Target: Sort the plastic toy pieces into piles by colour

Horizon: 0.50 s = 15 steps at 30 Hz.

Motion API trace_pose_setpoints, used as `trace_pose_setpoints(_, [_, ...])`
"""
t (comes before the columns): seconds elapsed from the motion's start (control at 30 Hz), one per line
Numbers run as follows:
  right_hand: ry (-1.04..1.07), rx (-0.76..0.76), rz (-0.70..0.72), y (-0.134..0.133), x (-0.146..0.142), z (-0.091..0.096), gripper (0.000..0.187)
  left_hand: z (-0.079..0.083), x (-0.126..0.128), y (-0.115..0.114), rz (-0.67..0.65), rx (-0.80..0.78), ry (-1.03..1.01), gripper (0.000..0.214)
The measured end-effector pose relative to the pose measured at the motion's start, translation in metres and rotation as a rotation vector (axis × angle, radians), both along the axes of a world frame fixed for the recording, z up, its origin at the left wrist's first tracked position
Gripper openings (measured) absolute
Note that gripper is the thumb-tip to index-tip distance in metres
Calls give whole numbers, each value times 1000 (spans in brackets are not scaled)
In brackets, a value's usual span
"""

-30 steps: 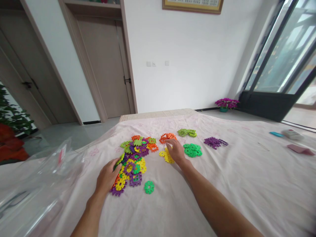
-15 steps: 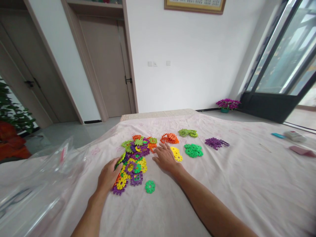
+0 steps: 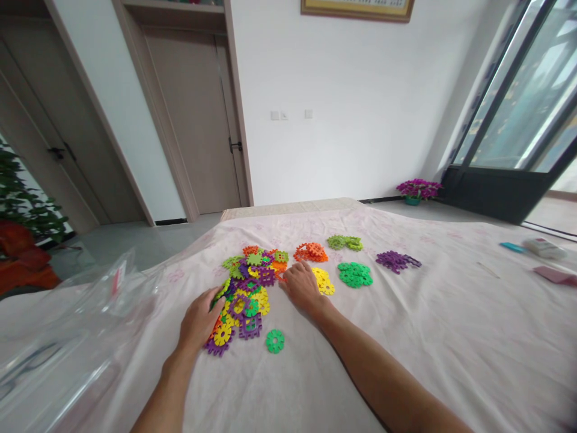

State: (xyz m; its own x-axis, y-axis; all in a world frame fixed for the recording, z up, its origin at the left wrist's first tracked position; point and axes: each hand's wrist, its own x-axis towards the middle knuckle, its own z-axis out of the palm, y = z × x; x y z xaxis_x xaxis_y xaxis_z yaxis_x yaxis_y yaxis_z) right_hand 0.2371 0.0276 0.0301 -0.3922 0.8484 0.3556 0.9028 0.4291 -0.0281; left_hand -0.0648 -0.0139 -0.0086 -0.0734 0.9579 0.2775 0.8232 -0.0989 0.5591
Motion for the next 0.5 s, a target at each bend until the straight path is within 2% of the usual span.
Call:
trace_pose_setpoints(0.13, [124,36,-80,7,10,1,40,1,1,-1,-1,8,16,47])
trace_pose_setpoints(0.23, [360,28,-191,20,26,1,45,1,1,-1,-8,15,26,47])
trace_pose_setpoints(0.37, [781,-107,-306,37,49,-1,44,0,0,0,-2,16,34,47])
trace_pose_setpoints(0.5, [1370,-314,-275,48,62,-3,34,0,0,0,4,22,34,46])
